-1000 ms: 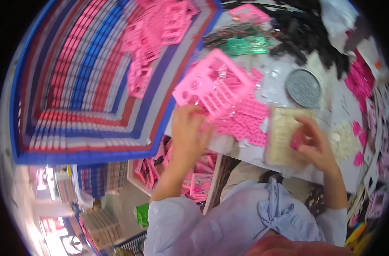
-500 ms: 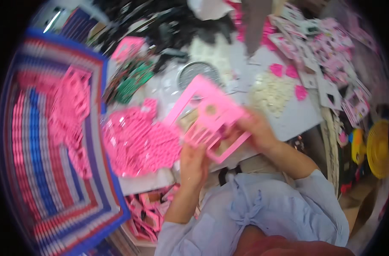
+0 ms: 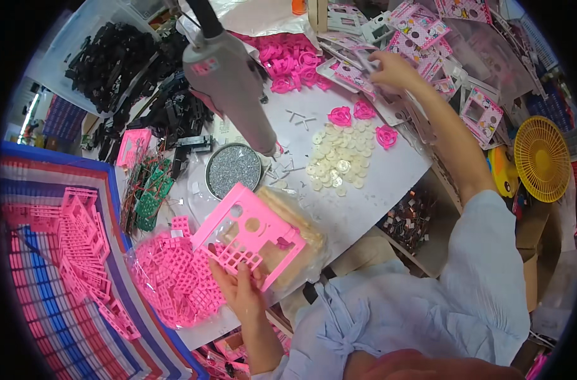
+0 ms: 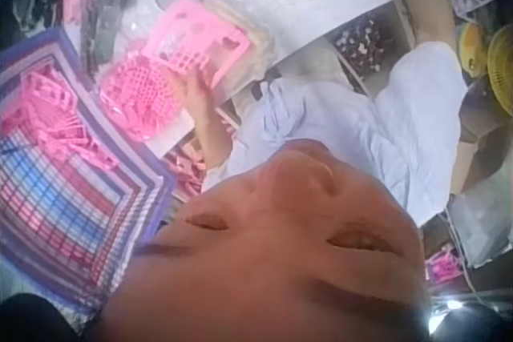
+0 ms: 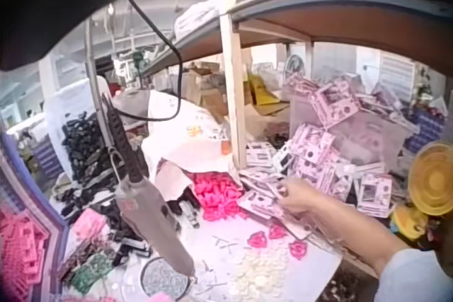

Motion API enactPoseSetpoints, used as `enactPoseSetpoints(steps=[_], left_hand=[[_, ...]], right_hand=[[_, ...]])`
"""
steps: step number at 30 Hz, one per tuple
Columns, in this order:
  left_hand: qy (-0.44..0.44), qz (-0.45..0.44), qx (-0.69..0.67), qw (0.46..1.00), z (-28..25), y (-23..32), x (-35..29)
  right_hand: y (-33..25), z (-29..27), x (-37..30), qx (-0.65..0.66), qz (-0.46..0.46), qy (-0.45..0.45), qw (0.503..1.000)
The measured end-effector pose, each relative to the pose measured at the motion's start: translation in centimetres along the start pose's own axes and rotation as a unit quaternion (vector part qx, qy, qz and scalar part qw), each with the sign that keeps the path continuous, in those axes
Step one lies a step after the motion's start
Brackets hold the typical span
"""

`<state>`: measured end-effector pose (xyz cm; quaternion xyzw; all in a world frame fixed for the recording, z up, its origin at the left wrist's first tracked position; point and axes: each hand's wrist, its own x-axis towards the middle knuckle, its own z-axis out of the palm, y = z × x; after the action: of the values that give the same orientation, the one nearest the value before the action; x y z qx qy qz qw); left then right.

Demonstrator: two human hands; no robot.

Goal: The recorder is assembling pink toy calculators or electronic games by inserting components and using a glue gun to secure parts.

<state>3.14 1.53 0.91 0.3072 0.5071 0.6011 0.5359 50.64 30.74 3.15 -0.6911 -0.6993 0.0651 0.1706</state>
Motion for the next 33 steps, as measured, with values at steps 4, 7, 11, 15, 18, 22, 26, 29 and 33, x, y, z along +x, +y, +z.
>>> enactPoseSetpoints(steps=[4,7,11,15,18,22,26,29,33], left_hand=[[0.023,-0.001,0.014,1.000,-0.2,0.5,-0.8],[0.028,-0.012,-0.008,0.999,-0.4,0.7,-1.0],[-0.028,-0.042,-0.017,0.999,-0.5,0.7,0.3],[-0.214,-0.144,-0.059,0.964,3.8,1.6,3.8],[-0.347,-0.099,0.076,0.930,3.1,0.7,4.8],[-0.246,-0.152,0.066,0.955,2.8,2.0,3.2],[-0.123,-0.126,-0.185,0.967,-0.9,2.3,0.7],[-0.026,-0.077,-0.112,0.990,-0.5,1.2,-0.4],[0.101,0.168,0.169,0.966,0.4,-2.0,-0.7]], right_hand=[[0.7,-6.1,2.7,0.176,0.048,-0.045,0.982],[0.0,-8.4,0.0,0.461,0.019,0.035,0.886],[-7.1,-9.8,-4.5,0.544,-0.131,-0.275,0.782],[-18.7,-7.5,-7.1,0.344,-0.234,-0.622,0.663],[-28.4,-3.0,-7.9,0.170,-0.371,-0.684,0.605],[-29.3,-0.1,-10.3,0.176,-0.522,-0.114,0.827],[-24.4,2.0,-12.8,0.410,-0.272,-0.192,0.849],[-26.5,7.0,-19.0,0.660,-0.058,-0.364,0.655],[-28.8,8.7,-21.4,0.744,0.012,-0.306,0.594]])
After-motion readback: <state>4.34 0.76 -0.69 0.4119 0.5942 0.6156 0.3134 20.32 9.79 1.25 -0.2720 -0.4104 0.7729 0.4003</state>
